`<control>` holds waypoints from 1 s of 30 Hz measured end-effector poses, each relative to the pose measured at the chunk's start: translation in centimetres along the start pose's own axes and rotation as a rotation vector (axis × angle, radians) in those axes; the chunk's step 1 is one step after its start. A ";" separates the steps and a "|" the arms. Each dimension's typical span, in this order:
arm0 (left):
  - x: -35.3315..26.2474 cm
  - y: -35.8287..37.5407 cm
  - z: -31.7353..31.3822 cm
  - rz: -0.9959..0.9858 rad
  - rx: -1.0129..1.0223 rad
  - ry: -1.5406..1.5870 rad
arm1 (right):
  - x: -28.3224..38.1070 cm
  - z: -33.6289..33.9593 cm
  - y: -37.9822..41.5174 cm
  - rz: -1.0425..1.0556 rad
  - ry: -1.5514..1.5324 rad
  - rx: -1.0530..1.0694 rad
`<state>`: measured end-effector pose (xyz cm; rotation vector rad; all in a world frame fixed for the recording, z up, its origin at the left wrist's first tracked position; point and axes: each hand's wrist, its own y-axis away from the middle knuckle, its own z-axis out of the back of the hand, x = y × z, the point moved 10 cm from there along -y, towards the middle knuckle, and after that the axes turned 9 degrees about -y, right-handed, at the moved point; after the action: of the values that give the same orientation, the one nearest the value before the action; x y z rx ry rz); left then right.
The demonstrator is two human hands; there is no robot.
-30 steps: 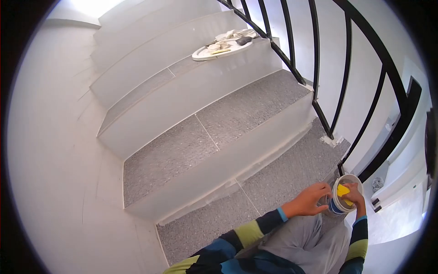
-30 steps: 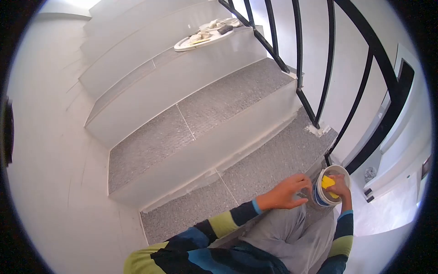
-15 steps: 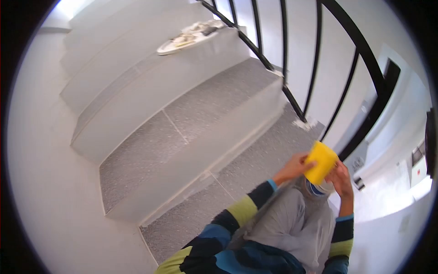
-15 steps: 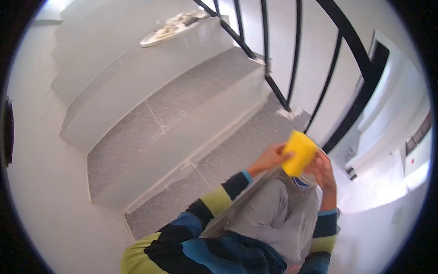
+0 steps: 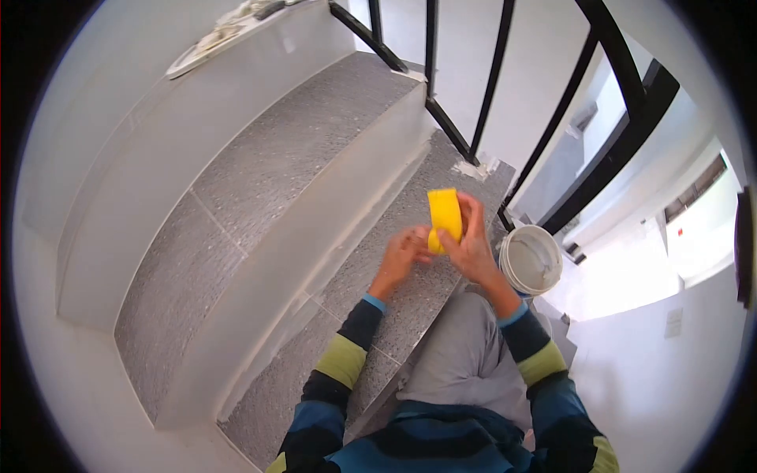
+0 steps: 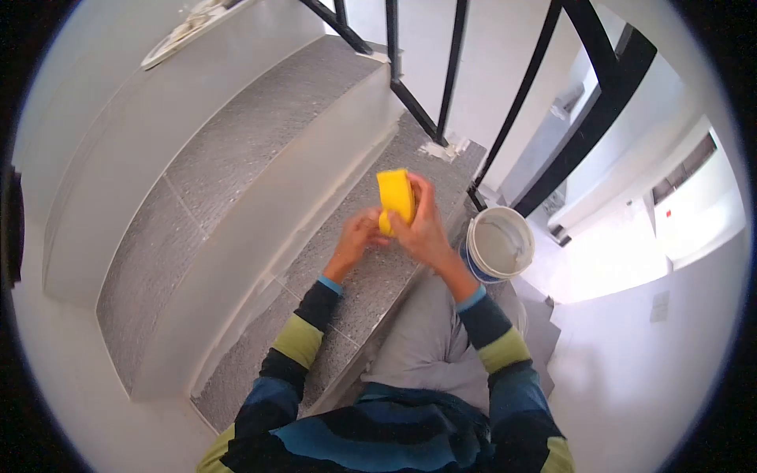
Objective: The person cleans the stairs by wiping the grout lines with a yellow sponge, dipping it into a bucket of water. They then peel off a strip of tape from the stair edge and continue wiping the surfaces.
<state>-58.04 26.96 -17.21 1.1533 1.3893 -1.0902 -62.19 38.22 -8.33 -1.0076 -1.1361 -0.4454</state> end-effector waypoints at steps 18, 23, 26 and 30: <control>2.7 -2.0 7.2 -0.020 -0.347 -0.354 | -8.2 3.5 -0.9 -0.194 1.072 -0.179; 1.9 -2.1 7.5 -0.073 -0.328 -0.361 | -10.5 4.6 -2.9 -0.039 1.054 -0.009; 1.7 -2.1 7.0 -0.020 -0.272 -0.195 | -8.7 5.9 -5.8 -0.027 1.022 -0.056; 1.7 -2.2 7.1 -0.035 -0.285 -0.193 | -2.3 5.5 -12.5 0.369 1.159 -0.187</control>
<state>-59.32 19.81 -19.62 0.7999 1.3651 -0.9636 -75.31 36.06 -4.60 -0.8666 0.1292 -0.7013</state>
